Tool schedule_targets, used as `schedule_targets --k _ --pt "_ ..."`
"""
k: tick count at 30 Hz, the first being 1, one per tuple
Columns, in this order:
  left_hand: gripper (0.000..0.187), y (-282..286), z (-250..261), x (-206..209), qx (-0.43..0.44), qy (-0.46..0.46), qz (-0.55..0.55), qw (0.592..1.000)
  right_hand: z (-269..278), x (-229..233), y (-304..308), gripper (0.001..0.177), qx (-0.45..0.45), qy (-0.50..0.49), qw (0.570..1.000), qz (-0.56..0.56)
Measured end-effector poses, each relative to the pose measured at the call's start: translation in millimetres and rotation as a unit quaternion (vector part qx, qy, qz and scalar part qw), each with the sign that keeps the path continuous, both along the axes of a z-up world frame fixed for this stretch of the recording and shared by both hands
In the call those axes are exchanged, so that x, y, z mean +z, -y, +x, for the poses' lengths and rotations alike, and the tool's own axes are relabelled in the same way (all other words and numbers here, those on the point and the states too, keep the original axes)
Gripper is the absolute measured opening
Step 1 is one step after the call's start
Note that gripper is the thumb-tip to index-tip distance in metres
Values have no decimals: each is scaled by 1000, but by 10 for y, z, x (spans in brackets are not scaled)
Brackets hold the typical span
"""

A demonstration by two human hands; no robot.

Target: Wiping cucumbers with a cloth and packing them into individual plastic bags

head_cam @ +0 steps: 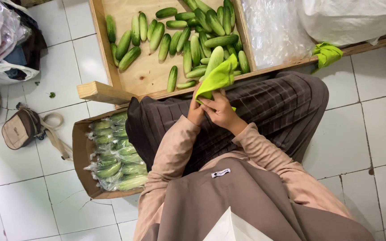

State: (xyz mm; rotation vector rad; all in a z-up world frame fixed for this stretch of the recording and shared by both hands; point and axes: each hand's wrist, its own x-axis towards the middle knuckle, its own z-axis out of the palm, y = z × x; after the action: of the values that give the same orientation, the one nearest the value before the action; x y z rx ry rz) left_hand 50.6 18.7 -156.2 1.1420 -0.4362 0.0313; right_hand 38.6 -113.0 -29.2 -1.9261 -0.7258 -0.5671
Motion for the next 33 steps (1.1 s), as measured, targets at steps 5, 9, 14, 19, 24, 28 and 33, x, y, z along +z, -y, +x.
schedule_targets --k 5,9,14,19,24,28,33 --pt "70 -95 -72 -20 17 -1 81 997 71 -154 34 25 20 -76 995 62" --pt "67 -34 -185 158 2 -38 115 993 210 -164 159 43 19 -84 992 89" --pt "66 23 -264 175 -28 -56 100 993 511 24 141 87 67 -66 973 212" --pt "64 24 -252 193 -55 -60 78 994 655 45 233 89 25 -96 958 269" --pt "56 68 -234 -54 -86 -91 -34 992 772 -14 273 19 -130 -199 915 325" --pt "57 107 -221 -245 -119 -121 -126 977 794 -128 288 30 -212 -284 845 401" --pt "49 112 -268 -45 -138 -263 -227 927 696 -535 289 51 -99 -373 805 451"
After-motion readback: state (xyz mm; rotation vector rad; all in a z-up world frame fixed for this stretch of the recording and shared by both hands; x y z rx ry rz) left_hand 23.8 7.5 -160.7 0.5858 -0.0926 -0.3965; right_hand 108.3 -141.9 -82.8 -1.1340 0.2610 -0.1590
